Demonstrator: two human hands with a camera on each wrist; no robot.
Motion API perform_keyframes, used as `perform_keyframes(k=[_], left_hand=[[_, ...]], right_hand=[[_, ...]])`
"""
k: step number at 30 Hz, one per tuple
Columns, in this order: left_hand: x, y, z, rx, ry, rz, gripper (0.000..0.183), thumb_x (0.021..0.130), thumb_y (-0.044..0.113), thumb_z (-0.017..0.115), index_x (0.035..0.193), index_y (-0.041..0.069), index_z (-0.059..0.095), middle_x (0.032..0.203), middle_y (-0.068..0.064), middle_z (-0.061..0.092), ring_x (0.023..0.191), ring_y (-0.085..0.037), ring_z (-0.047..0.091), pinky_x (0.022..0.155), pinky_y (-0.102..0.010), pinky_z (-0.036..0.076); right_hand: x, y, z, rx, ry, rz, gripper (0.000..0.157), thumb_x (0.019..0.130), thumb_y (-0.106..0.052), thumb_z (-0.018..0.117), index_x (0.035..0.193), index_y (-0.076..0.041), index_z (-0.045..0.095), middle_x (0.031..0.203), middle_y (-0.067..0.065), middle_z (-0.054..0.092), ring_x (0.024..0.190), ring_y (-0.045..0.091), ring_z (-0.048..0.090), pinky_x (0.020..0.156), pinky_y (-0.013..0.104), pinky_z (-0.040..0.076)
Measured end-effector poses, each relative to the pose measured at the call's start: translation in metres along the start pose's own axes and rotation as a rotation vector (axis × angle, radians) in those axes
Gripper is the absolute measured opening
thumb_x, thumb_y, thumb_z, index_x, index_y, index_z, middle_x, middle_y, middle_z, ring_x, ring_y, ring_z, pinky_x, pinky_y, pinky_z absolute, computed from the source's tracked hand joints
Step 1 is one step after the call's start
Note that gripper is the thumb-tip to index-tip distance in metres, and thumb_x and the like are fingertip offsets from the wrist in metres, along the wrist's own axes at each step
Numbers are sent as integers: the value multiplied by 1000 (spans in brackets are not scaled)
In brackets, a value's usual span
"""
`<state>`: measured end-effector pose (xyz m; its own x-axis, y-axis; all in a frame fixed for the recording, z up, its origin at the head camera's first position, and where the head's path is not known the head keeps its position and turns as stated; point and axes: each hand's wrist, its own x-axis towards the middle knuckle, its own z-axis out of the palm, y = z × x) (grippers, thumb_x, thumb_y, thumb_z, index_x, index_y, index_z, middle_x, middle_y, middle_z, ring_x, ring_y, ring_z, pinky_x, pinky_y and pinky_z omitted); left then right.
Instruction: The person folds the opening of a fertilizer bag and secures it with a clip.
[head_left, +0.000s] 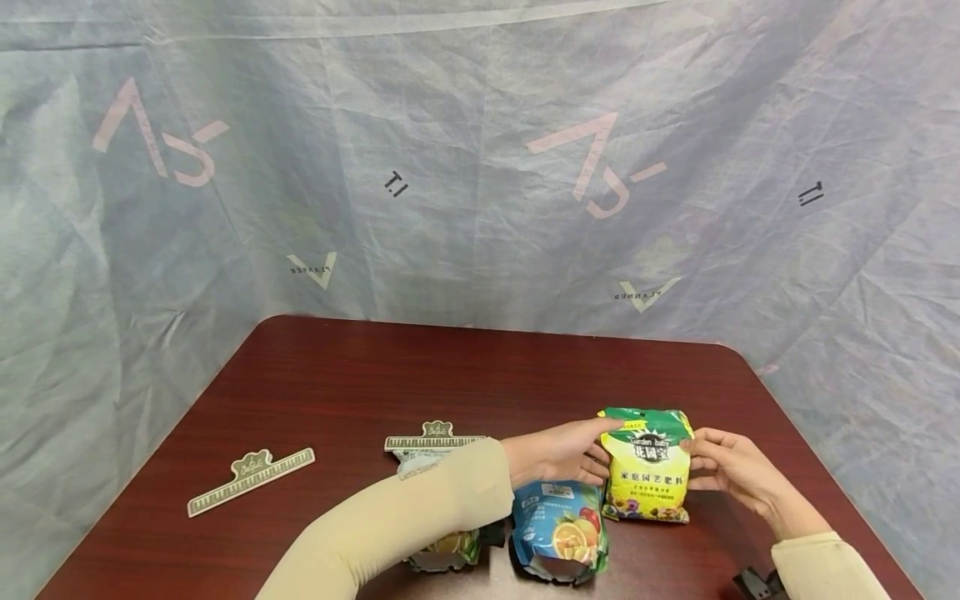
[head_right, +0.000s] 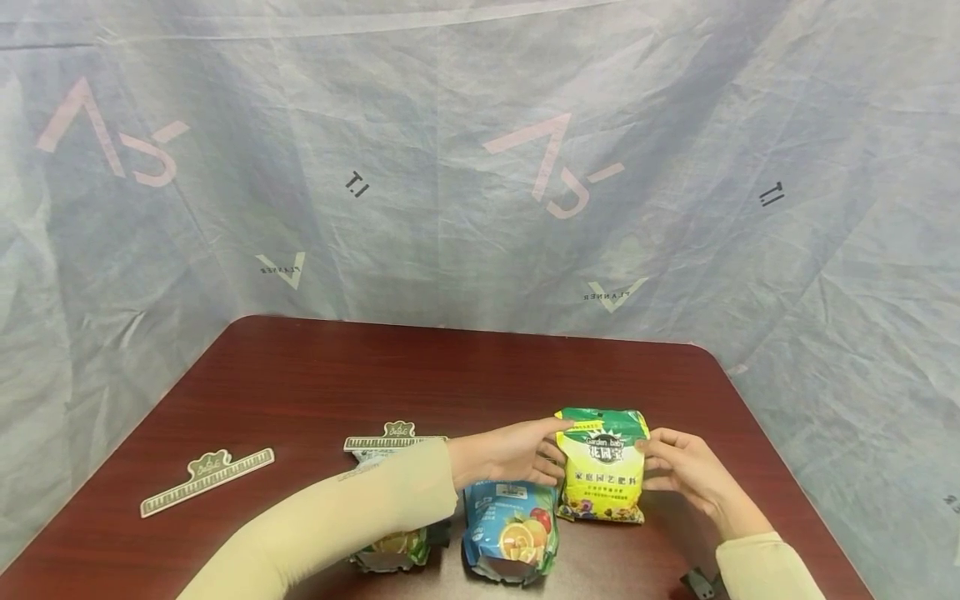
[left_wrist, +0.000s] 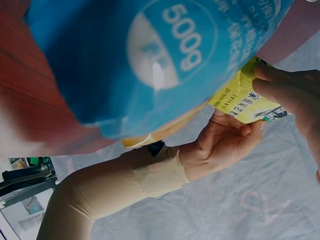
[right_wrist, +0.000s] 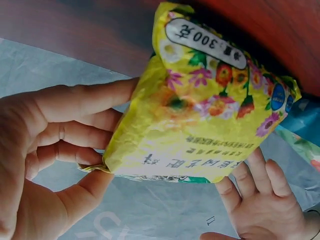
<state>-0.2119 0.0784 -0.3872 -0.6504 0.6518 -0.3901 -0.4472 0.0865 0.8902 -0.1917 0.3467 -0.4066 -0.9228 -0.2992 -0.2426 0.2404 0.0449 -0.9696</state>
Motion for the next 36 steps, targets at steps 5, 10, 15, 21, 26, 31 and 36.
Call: perform_keyframes(k=[5, 10, 15, 21, 26, 31, 36], left_hand=[[-6, -1, -1, 17, -26, 4, 64, 93, 44, 47, 144, 13, 24, 127, -28, 38, 118, -45, 41, 94, -49, 37], [-14, -3, -1, 35, -40, 17, 62, 94, 43, 46, 144, 13, 25, 129, -26, 38, 119, -44, 40, 95, -49, 37], [-20, -7, 1, 56, -26, 34, 61, 94, 40, 47, 142, 8, 26, 128, -26, 39, 119, -42, 41, 95, -49, 37], [-26, -11, 7, 88, -18, 63, 61, 93, 38, 49, 137, 2, 26, 123, -24, 41, 119, -41, 42, 96, -48, 37], [-30, -13, 9, 132, -51, 74, 59, 95, 37, 47, 136, 2, 24, 127, -22, 37, 123, -39, 38, 98, -47, 35], [-33, -15, 12, 199, -55, 82, 57, 95, 38, 47, 135, 3, 26, 136, -16, 32, 125, -36, 38, 96, -45, 37], [-35, -18, 17, 261, -15, 99, 57, 94, 37, 49, 134, 2, 27, 136, -14, 33, 123, -33, 41, 95, -43, 39]], right_hand=[[-4, 1, 2, 12, -35, -33, 16, 94, -10, 49, 81, -15, 57, 81, -4, 57, 76, 13, 62, 72, 44, 51], [-7, 3, 4, 36, -94, -77, 18, 95, -7, 46, 82, -14, 56, 82, -4, 57, 77, 13, 62, 72, 45, 51], [-10, 4, 5, 32, -87, -69, 19, 95, -7, 47, 79, -14, 54, 81, -5, 57, 78, 13, 63, 72, 44, 52], [-15, 6, 7, 42, -94, -92, 18, 95, -7, 46, 81, -14, 54, 81, -5, 55, 79, 13, 63, 73, 45, 51], [-18, 7, 8, 46, -105, -112, 18, 95, -5, 46, 82, -14, 54, 80, -5, 54, 80, 13, 62, 74, 45, 51], [-21, 7, 8, 81, -142, -142, 19, 95, -2, 43, 86, -12, 56, 87, -3, 58, 87, 16, 63, 76, 46, 50], [-23, 10, 7, 123, -201, -181, 22, 94, 3, 40, 89, -9, 58, 95, 0, 61, 91, 18, 63, 78, 46, 49]])
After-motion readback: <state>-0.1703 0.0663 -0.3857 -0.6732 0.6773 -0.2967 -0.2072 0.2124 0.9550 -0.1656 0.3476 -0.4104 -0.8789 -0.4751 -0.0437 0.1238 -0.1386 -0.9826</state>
